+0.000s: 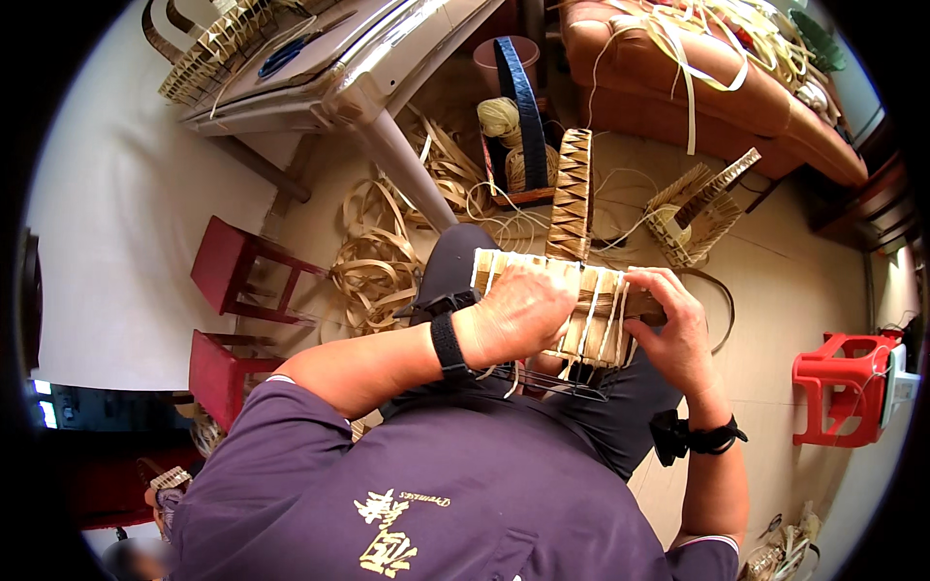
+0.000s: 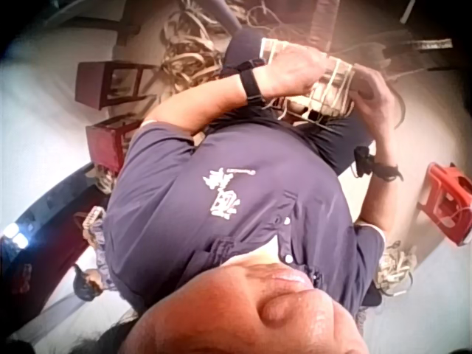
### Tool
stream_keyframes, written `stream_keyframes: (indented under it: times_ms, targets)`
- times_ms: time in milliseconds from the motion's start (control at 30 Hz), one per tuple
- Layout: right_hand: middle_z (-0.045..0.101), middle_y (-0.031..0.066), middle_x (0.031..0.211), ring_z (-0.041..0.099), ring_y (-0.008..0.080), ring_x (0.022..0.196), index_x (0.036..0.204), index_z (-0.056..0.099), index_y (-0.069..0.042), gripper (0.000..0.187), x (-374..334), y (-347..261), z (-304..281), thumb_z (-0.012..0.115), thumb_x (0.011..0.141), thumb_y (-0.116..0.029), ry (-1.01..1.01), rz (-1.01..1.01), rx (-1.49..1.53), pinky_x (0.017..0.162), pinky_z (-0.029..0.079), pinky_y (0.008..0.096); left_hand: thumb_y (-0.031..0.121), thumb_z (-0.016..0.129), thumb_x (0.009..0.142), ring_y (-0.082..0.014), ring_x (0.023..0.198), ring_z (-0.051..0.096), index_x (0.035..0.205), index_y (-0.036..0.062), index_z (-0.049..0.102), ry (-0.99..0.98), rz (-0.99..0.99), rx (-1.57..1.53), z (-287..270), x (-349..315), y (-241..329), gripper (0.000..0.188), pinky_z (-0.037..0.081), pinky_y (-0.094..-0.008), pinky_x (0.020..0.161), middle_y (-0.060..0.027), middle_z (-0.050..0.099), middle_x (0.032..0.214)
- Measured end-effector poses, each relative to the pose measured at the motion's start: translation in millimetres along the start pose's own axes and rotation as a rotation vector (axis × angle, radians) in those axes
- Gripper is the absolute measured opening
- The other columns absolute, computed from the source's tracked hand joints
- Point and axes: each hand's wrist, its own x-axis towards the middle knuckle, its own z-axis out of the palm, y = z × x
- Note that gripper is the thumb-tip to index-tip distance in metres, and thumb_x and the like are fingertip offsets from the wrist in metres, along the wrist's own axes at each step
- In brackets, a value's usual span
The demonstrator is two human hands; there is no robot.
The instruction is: The person wraps bamboo strips around the handle and rim of a woven basket, using a metal tool to pull the strips through the weave and trimming excess material with scissors.
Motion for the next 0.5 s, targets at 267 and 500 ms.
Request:
stream_keyframes:
  times_ms: [267, 500]
  targets:
    - [0.071, 0.0147, 0.127, 0.070, 0.0367, 0.118, 0.128, 0.067, -0.003, 0.056, 0.4, 9.6, -15.7, 0.079, 0.074, 0.008, 0.005, -0.024, 0.036, 0.103, 0.056, 0.0401, 0.010, 0.069, 0.081, -0.0417, 0.083, 0.072, 0.090, 0.0021, 0.067, 0.078, -0.078, -0.353, 4.5, 13.0, -13.6, 0.013, 0.056, -0.0505, 0.076, -0.0208, 0.071, 0.084]
    - [0.071, 0.0152, 0.124, 0.070, 0.0367, 0.115, 0.131, 0.066, -0.003, 0.058, -0.4, 12.2, -17.1, 0.077, 0.075, 0.008, 0.031, -0.021, 0.003, 0.101, 0.056, 0.0399, 0.011, 0.073, 0.077, -0.0385, 0.078, 0.073, 0.088, 0.0032, 0.071, 0.071, -0.068, -0.278, 2.6, 20.5, -13.8, 0.013, 0.057, -0.0465, 0.071, -0.0186, 0.072, 0.080]
